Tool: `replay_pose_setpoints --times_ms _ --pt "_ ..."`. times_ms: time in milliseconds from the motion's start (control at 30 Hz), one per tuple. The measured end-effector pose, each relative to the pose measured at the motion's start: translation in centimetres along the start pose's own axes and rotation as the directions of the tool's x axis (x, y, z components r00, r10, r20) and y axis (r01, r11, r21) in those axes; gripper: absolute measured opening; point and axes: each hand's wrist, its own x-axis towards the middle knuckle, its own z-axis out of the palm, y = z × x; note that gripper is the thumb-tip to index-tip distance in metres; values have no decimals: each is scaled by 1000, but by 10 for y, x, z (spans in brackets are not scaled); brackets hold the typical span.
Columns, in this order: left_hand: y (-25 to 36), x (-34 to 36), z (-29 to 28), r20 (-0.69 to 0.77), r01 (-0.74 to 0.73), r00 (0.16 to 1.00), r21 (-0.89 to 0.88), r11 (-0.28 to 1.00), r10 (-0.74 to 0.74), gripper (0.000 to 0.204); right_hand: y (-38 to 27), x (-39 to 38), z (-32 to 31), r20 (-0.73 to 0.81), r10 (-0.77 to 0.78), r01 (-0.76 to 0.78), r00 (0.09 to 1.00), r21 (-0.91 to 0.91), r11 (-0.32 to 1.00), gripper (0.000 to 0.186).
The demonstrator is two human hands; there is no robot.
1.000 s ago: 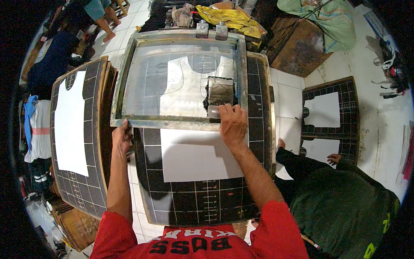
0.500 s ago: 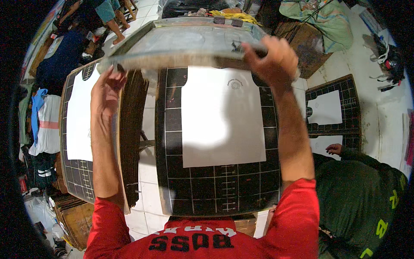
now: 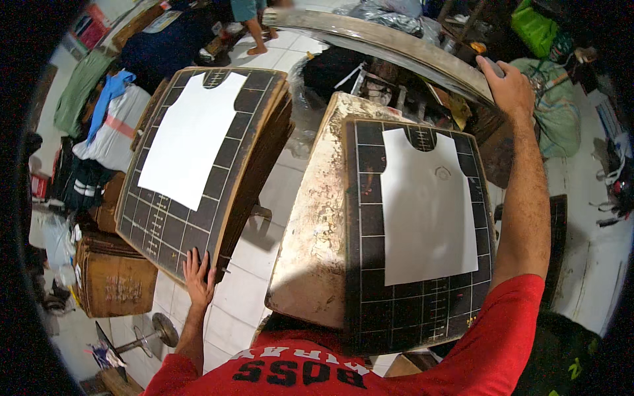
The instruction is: The person repeatedly aligns a screen printing frame over a white t-shirt laid on a gridded board, then uses a squeegee to pull ink across the screen to print a design. The person lifts the frame, repositions it, and repeats the printing cycle on the same shirt.
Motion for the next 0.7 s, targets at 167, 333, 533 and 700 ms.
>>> replay_pose_setpoints --times_ms 167,333,533,700 --pt "-3 -32 -15 -11 -55 998 47 997 56 61 -11 -8 -13 48 -1 -2 999 46 999 86" --pt "-9 -8 -55 224 -115 966 -63 991 126 76 -16 -16 -23 59 -25 19 998 108 994 81" --pt "30 6 -83 295 -182 948 206 962 116 81 -17 -31 -28 76 -42 31 996 134 991 74" --pt "179 -19 -90 340 -415 892 358 836 297 50 -20 -29 -36 57 -50 41 997 155 987 74"
